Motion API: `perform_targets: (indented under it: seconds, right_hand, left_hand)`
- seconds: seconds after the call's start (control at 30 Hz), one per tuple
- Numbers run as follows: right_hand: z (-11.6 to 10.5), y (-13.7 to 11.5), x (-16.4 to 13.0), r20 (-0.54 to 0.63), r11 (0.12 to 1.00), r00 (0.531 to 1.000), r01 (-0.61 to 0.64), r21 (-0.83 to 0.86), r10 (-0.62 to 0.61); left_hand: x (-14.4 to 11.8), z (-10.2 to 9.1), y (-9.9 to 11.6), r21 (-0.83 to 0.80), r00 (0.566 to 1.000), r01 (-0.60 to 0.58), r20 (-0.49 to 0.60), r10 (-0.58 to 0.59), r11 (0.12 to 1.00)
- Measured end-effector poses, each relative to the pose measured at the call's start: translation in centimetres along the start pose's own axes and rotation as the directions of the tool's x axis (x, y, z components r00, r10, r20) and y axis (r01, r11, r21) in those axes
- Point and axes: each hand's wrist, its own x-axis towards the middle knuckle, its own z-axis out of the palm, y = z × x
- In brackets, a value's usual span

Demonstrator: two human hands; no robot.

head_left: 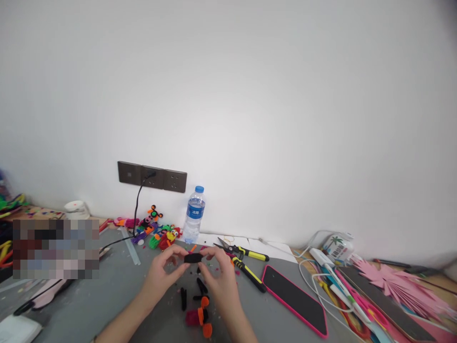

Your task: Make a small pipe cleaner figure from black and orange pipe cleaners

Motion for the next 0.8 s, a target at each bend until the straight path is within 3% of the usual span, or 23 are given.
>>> perform_targets:
  seconds: [0.4,0.6,0.8]
  right_hand:
    - [-0.1,0.0,0.0,-0.017,1.000,0.999,0.032,0.000,-0.032]
    - [-0.2,-0.4,0.1,0.015,1.000,1.000,0.000,0.025,0.000]
    - [-0.3,-0.5,0.3,0.038,0.996,0.999,-0.033,0.078,0.030]
  left_hand:
    - [0.1,0.0,1.3,-0.080,1.000,-0.016,0.017,0.018,0.997]
    - [0.0,0.1,1.3,-0.104,0.999,0.049,-0.007,-0.050,0.993]
    - [0.1,0.1,1.0,-0.107,1.000,0.010,-0.008,-0.011,0.994]
